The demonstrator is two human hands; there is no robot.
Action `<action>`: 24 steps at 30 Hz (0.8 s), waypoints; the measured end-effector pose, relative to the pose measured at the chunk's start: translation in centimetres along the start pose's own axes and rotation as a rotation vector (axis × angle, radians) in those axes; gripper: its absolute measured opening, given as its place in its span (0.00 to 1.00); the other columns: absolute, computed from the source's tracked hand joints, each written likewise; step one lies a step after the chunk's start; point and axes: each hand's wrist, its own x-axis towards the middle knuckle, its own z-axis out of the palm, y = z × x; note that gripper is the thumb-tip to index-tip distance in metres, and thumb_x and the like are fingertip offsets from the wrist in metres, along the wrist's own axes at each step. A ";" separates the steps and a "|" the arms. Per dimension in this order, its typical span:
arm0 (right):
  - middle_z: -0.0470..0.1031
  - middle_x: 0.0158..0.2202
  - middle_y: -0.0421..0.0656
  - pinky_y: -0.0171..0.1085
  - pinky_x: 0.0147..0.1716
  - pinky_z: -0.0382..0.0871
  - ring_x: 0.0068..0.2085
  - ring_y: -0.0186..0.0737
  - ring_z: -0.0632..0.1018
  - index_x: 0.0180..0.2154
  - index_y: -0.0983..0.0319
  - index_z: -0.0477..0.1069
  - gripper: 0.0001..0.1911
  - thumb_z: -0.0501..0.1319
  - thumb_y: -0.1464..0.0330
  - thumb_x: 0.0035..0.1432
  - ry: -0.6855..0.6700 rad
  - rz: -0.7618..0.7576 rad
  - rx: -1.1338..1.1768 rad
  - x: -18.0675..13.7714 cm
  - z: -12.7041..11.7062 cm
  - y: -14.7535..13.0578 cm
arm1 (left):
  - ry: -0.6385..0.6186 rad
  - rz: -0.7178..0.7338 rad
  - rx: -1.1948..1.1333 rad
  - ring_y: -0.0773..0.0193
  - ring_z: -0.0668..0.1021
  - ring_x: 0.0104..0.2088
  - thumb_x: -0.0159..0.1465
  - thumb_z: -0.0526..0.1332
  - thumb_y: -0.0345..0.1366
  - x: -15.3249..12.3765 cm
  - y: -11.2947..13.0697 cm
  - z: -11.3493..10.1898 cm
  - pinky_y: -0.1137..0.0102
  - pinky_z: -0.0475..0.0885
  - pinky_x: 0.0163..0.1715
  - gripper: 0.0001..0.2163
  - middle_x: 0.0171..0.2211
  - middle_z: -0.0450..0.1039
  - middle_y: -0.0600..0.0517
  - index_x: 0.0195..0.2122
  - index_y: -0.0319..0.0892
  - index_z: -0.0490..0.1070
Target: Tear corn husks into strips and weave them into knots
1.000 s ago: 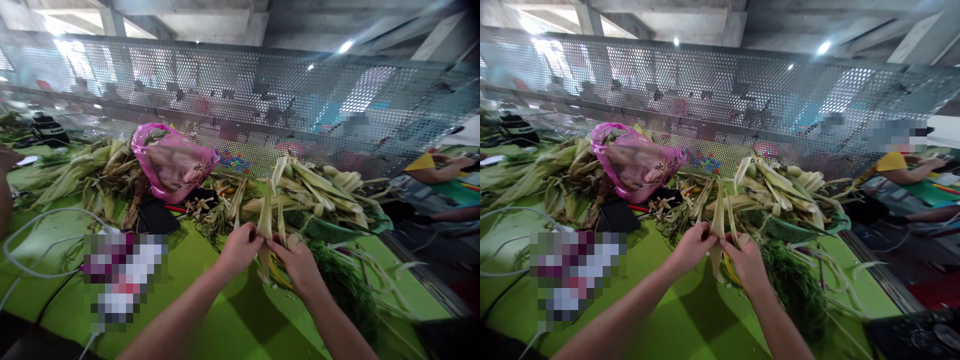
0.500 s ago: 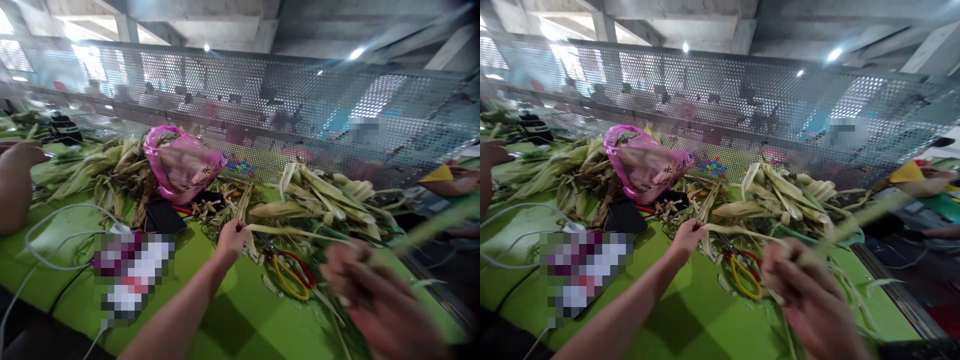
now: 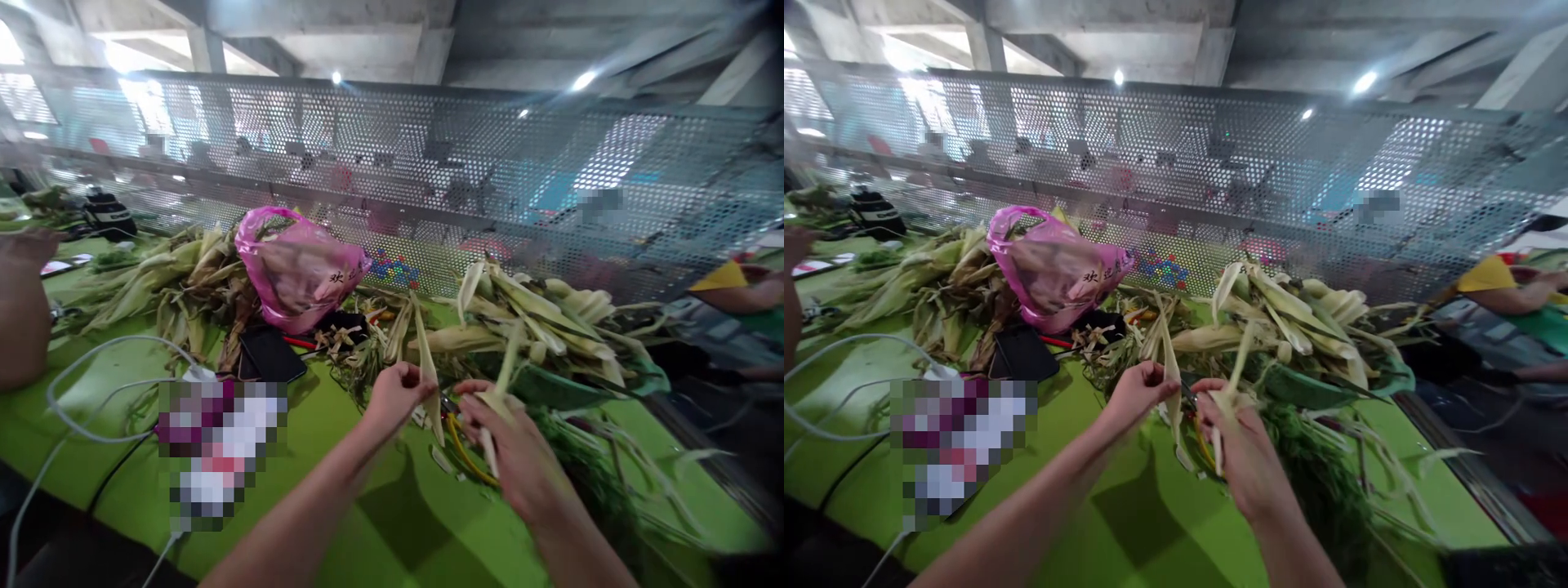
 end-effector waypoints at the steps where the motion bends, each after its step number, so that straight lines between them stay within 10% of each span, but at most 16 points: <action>1: 0.73 0.28 0.38 0.32 0.22 0.66 0.26 0.35 0.74 0.41 0.60 0.71 0.15 0.66 0.60 0.54 -0.004 0.020 0.016 0.3 0.8 0.5 | -0.002 0.002 -0.004 0.72 0.64 0.22 0.48 0.66 0.31 -0.1 0.1 0.3 0.75 0.57 0.23 0.08 0.20 0.63 0.58 0.24 0.39 0.66; 7: 0.77 0.31 0.41 0.37 0.37 0.70 0.34 0.41 0.77 0.38 0.60 0.70 0.21 0.72 0.59 0.44 -0.031 0.035 0.061 0.5 1.7 1.0 | -0.024 -0.089 -0.109 0.73 0.66 0.22 0.49 0.64 0.25 -0.5 0.6 1.1 0.75 0.62 0.25 0.06 0.20 0.66 0.56 0.23 0.38 0.66; 24: 0.76 0.27 0.42 0.37 0.34 0.68 0.32 0.42 0.75 0.31 0.62 0.75 0.17 0.71 0.58 0.41 0.003 0.056 -0.089 0.3 1.0 0.5 | -0.107 0.043 0.036 0.72 0.65 0.22 0.51 0.62 0.25 -0.8 0.5 0.5 0.75 0.59 0.23 0.04 0.22 0.66 0.55 0.24 0.39 0.68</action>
